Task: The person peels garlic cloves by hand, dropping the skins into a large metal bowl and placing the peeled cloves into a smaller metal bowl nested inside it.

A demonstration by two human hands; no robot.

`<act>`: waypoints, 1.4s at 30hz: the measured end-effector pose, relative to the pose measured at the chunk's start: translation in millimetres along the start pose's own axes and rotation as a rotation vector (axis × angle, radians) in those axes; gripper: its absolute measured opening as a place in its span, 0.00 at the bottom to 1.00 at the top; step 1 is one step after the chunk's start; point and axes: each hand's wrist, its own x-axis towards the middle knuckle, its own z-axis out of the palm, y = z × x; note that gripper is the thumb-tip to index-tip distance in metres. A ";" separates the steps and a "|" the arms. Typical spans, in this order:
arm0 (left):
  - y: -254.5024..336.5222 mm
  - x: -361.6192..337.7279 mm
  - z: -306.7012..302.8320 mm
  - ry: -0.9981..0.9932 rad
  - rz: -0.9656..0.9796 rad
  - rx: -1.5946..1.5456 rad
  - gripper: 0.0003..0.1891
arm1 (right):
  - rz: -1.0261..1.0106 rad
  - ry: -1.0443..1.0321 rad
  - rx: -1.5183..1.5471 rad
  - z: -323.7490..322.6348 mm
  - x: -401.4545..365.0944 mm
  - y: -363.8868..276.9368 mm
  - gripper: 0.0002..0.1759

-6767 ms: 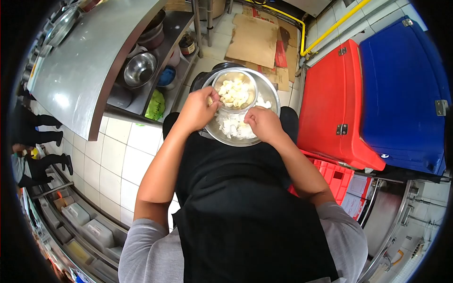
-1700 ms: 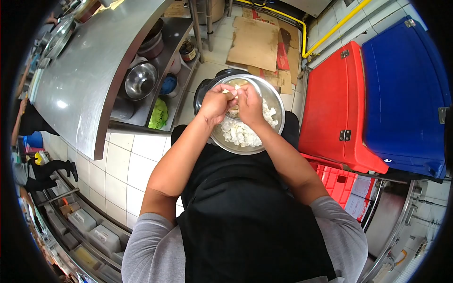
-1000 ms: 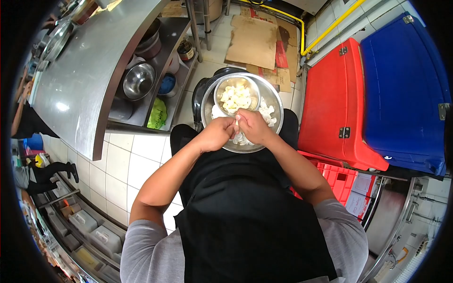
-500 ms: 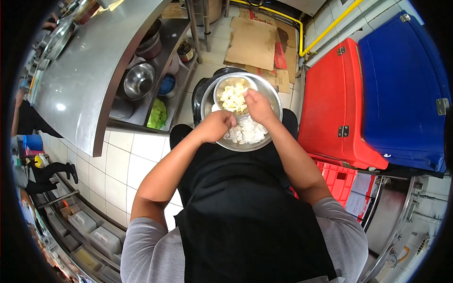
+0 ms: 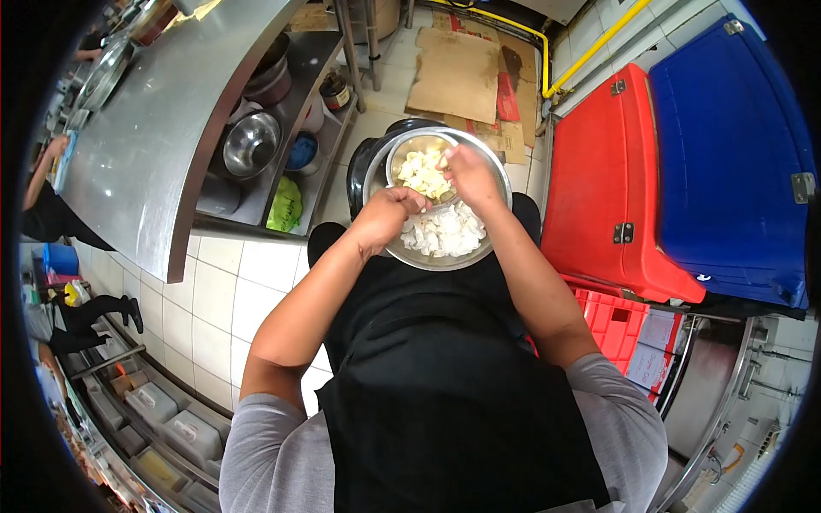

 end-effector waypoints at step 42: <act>5.4 -59.5 -8.4 0.569 1.475 0.614 0.21 | -0.010 -0.395 -1.042 18.6 -103.5 -10.1 0.30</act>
